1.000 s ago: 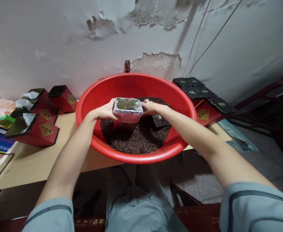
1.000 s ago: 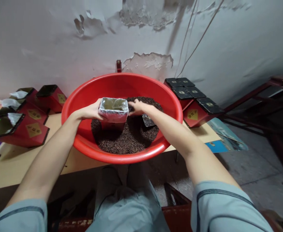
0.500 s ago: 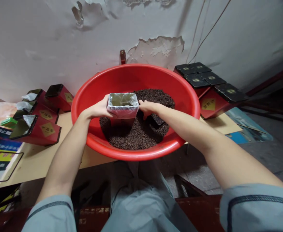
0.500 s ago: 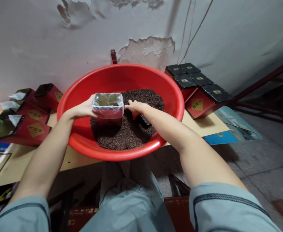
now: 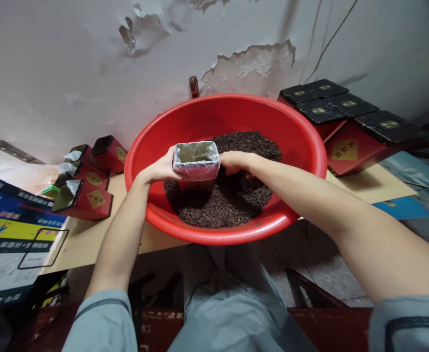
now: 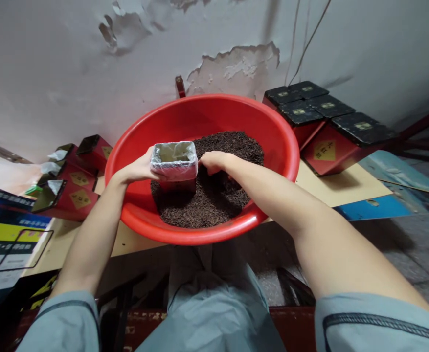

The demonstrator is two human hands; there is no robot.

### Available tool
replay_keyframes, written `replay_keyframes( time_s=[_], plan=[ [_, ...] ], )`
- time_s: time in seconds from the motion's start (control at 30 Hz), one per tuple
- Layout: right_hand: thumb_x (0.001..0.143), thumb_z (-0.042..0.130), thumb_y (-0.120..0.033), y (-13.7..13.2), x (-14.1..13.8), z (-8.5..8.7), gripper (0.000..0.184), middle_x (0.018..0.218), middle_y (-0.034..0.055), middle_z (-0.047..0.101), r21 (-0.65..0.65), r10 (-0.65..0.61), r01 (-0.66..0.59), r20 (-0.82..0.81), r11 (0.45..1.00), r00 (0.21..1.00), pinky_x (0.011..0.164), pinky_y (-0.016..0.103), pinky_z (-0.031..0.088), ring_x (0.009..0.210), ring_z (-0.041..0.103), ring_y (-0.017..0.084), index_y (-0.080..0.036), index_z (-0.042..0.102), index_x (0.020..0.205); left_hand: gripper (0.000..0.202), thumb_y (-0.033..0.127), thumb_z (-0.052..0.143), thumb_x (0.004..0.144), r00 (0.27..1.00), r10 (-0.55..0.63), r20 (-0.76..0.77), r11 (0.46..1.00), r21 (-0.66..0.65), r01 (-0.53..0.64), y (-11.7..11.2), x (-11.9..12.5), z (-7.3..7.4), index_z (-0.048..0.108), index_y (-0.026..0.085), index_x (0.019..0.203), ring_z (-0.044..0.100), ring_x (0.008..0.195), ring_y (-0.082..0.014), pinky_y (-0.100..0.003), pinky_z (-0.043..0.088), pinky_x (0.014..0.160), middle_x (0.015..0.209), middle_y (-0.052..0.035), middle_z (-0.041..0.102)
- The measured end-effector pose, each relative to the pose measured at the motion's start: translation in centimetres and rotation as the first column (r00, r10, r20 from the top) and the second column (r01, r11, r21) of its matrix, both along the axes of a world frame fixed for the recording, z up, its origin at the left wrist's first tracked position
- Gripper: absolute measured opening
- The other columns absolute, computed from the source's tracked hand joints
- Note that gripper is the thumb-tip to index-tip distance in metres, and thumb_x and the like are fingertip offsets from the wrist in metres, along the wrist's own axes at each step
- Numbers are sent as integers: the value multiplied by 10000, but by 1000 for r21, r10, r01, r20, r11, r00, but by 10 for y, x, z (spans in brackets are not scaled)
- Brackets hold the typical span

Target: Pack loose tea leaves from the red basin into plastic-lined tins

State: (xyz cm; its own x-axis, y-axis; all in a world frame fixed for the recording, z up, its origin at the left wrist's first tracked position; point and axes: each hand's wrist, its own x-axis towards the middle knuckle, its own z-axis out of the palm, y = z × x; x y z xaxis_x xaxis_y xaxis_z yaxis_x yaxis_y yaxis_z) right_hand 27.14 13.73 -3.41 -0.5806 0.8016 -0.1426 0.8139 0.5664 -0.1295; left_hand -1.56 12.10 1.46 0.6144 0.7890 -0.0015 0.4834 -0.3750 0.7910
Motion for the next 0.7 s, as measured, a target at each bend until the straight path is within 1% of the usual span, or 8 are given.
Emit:
replay_keyframes(
  time_s=[0.1, 0.13, 0.23, 0.3, 0.43, 0.5, 0.6, 0.7],
  plan=[
    [747, 809, -153, 4, 5, 13, 576, 1202, 98, 811, -13, -16, 17, 115, 1000, 993, 911, 389, 606, 1107, 772, 330, -290, 783, 1306, 1244, 458, 985, 538, 1000, 4, 2, 1000, -3, -4, -2, 0, 1, 320, 160, 1547, 428, 1516, -426, -569, 273, 1318, 1557, -217, 459],
    [768, 803, -177, 4, 7, 19, 555, 1205, 101, 805, -2, -26, 27, 114, 1000, 993, 910, 390, 600, 1110, 766, 330, -287, 779, 1311, 1247, 457, 984, 537, 1000, 5, 0, 1000, -5, -5, -2, 0, 1, 315, 157, 1545, 426, 1518, -426, -567, 278, 1316, 1559, -220, 457],
    [812, 780, -220, 3, 18, 36, 513, 1220, 101, 771, 63, -42, 40, 32, 997, 999, 921, 386, 578, 1112, 742, 318, -279, 761, 1321, 1262, 425, 987, 521, 1000, -1, 9, 1000, -17, 1, -2, 0, 1, 309, 150, 1550, 429, 1520, -431, -562, 298, 1307, 1550, -215, 468],
    [836, 761, -231, 3, 27, 43, 480, 1232, 107, 740, 95, -56, 59, -31, 994, 998, 927, 385, 565, 1102, 724, 308, -264, 752, 1315, 1255, 403, 987, 521, 1000, -4, 16, 1000, -16, 4, 0, 0, -1, 320, 157, 1555, 438, 1514, -429, -559, 306, 1303, 1545, -202, 476],
    [840, 724, -195, 4, 46, 58, 408, 1220, 104, 703, 142, -109, 133, -168, 981, 980, 978, 389, 543, 1110, 683, 289, -249, 758, 1243, 1230, 402, 988, 531, 1000, -3, 19, 1000, -4, 3, 2, -1, -3, 336, 170, 1548, 441, 1514, -419, -555, 306, 1302, 1547, -191, 476],
    [843, 705, -193, 3, 49, 72, 385, 1206, 89, 701, 178, -96, 145, -254, 973, 962, 1017, 405, 530, 1107, 670, 281, -254, 760, 1219, 1213, 406, 990, 527, 1000, -6, 28, 1000, -5, 6, 2, -1, -3, 349, 182, 1532, 437, 1515, -421, -565, 300, 1303, 1551, -195, 471],
    [859, 712, -243, -3, 37, 104, 371, 1199, 63, 712, 209, -1, 73, -327, 975, 945, 1033, 431, 525, 1108, 663, 278, -263, 761, 1226, 1195, 411, 985, 528, 1000, -14, 26, 1000, -17, 14, 1, 0, -2, 349, 199, 1517, 448, 1505, -422, -584, 301, 1303, 1541, -191, 479],
    [844, 750, -261, -13, 3, 133, 392, 1224, 49, 727, 213, 140, -73, -315, 974, 939, 1026, 419, 527, 1124, 669, 275, -264, 770, 1236, 1202, 401, 978, 531, 1000, -20, 22, 1000, -4, 20, 0, 1, 0, 333, 175, 1520, 441, 1504, -428, -583, 310, 1301, 1533, -196, 472]
  ],
)
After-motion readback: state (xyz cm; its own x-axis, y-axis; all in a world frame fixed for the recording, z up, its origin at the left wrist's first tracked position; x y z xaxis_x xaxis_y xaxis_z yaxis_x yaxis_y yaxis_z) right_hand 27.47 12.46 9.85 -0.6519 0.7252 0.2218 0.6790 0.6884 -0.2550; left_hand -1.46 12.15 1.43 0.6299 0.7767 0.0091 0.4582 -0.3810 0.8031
